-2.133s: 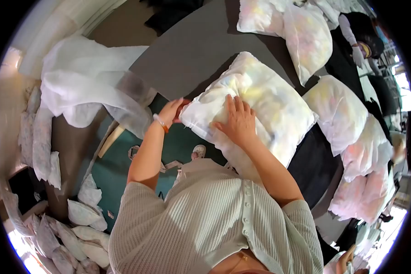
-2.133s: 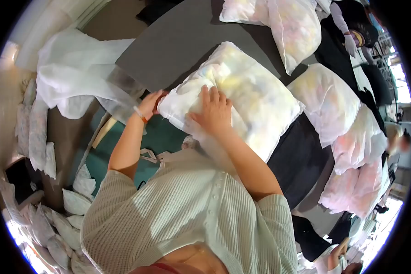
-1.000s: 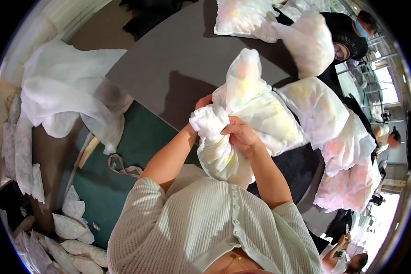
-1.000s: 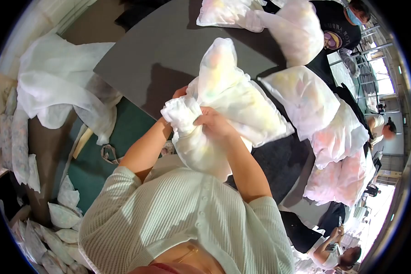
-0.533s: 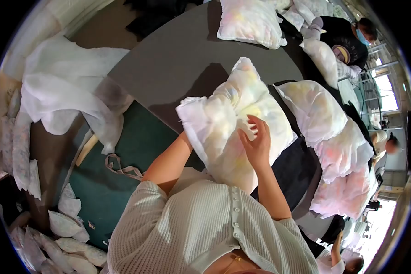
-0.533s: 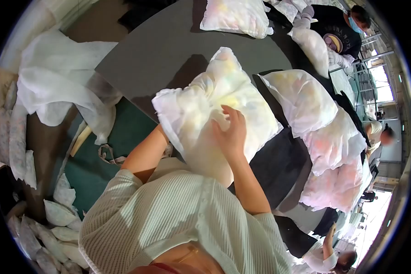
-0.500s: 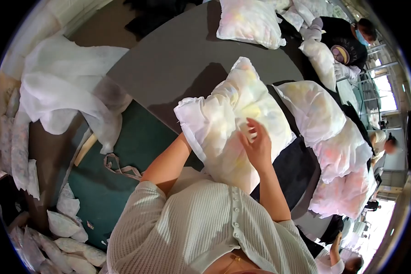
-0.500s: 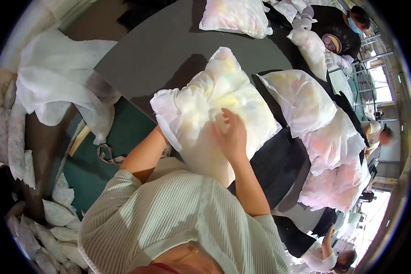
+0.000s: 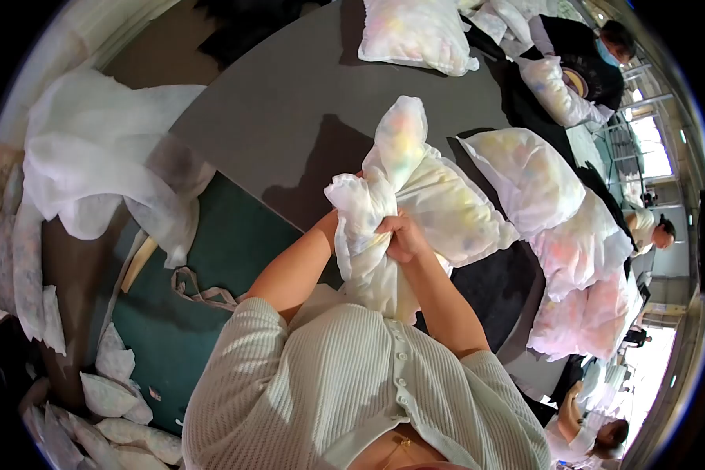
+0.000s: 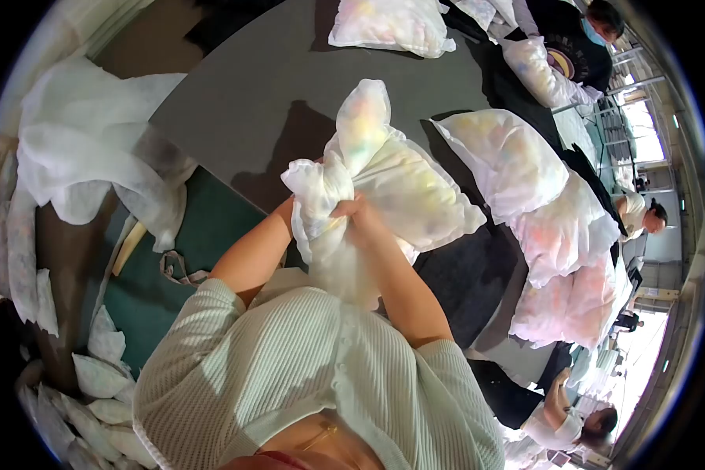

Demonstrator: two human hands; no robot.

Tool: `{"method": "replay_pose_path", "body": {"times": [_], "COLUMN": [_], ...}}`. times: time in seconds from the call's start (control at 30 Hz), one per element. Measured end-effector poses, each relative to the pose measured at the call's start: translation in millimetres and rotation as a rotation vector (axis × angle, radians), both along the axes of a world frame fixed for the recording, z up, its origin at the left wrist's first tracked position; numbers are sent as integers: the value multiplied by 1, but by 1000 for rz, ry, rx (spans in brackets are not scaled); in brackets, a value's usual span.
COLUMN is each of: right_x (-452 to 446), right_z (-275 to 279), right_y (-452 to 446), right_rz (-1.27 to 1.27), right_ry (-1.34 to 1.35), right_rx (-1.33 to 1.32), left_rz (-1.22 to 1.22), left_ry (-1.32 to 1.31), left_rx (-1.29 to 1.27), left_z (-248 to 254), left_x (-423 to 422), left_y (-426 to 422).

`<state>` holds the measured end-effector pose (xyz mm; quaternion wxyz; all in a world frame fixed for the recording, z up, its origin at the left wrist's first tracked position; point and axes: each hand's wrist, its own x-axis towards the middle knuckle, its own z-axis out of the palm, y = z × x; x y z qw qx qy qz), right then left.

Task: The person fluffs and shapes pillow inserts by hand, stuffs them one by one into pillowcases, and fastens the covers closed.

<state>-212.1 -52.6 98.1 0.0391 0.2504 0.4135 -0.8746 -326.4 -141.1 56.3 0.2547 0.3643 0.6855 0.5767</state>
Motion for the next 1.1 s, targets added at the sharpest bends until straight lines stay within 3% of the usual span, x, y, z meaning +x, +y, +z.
{"method": "replay_pose_path", "body": {"times": [0.1,0.23,0.33,0.37,0.4,0.43,0.57,0.6,0.63,0.67,0.7,0.73,0.77,0.83,0.9,0.93,1.0,1.1], "right_x": [-10,-19,-21,-24,-25,-26,-20,-15,-14,-13,-14,-16,-22,-23,-26,-25,-22,-24], "right_z": [-17,-3,3,11,19,24,16,-12,-17,-24,-25,-25,-25,-16,-12,-7,0,-20], "right_y": [11,-7,-20,-28,-35,-40,-36,-22,-22,-25,-31,-37,-40,-46,-42,-40,-37,-45], "right_rz": [97,77,60,64,68,69,-125,71,273,286,283,314,340,348,368,373,164,400], "right_ry": [-4,-53,-43,-36,-99,-166,-257,-34,199,404,401,326,249,108,-28,-24,478,539], "right_rx": [-95,106,569,567,831,1094,934,1212,1470,1550,1548,1739,1933,1942,1677,1680,1805,1914], "left_rz": [53,112,228,264,215,217,138,97,96,42,-12,-17,111,222,234,241,92,210], "left_ry": [358,606,692,724,716,723,-806,-1199,-1202,-1263,-1324,-1324,-841,-369,-554,-614,-1324,-1284], "left_rx": [-280,-606,-51,142,-36,-37,708,870,864,917,970,965,735,485,608,651,1018,939], "left_z": [46,95,4,-6,7,5,-23,-29,-34,-38,-40,-41,-41,-46,-47,-44,-36,-37], "left_x": [-6,-11,-16,-19,-17,-14,4,6,7,8,10,11,9,9,3,0,6,4], "left_y": [-15,-30,-45,-52,-63,-70,-81,-83,-88,-92,-93,-92,-88,-89,-102,-109,-126,-127]}}
